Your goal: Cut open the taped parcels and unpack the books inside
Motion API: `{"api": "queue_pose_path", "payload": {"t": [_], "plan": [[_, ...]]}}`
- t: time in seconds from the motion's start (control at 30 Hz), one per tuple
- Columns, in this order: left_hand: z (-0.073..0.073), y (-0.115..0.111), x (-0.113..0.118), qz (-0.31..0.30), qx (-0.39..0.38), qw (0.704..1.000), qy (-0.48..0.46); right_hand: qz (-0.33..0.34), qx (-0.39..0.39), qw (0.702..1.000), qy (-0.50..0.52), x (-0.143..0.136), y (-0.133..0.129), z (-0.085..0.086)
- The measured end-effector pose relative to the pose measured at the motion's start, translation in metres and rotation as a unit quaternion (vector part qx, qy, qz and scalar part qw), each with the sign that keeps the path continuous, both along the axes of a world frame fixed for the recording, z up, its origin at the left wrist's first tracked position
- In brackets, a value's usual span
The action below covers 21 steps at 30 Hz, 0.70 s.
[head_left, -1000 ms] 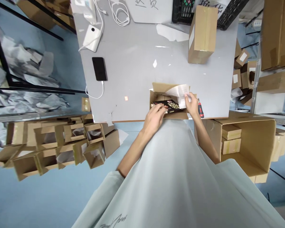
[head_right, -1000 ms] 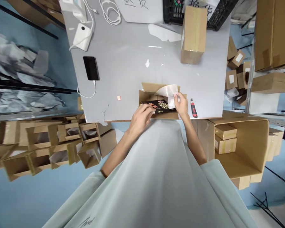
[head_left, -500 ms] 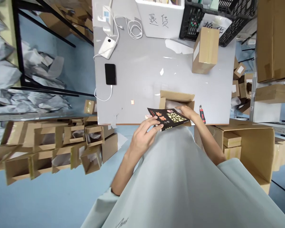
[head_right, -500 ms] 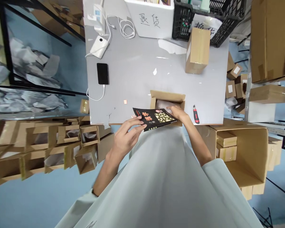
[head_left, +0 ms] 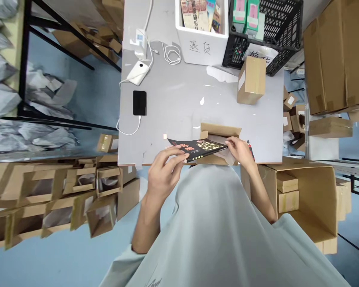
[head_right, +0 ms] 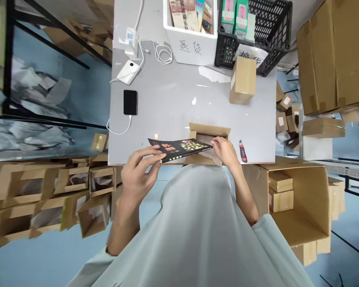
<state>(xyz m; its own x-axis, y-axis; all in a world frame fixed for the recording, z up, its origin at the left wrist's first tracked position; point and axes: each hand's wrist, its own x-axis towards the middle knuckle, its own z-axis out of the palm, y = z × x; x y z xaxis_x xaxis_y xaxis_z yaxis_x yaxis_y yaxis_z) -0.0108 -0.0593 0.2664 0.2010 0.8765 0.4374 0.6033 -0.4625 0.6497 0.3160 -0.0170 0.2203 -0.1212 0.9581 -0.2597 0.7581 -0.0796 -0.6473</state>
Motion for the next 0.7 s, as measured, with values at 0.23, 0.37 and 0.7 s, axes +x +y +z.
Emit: {"api": "queue_pose_path", "payload": {"t": [0.23, 0.37, 0.7], "plan": [[0.001, 0.014, -0.001, -0.006, 0.030, 0.999, 0.013, 0.035, -0.093, 0.990, -0.102, -0.004, -0.029, 0.006], [0.000, 0.019, -0.003, -0.003, 0.030, 1.000, 0.006, 0.123, -0.262, 0.931, -0.222, -0.022, -0.029, -0.016], [0.000, 0.014, -0.008, 0.008, 0.030, 0.999, -0.008, 0.135, -0.213, 0.960, -0.126, -0.024, -0.026, -0.014]]}}
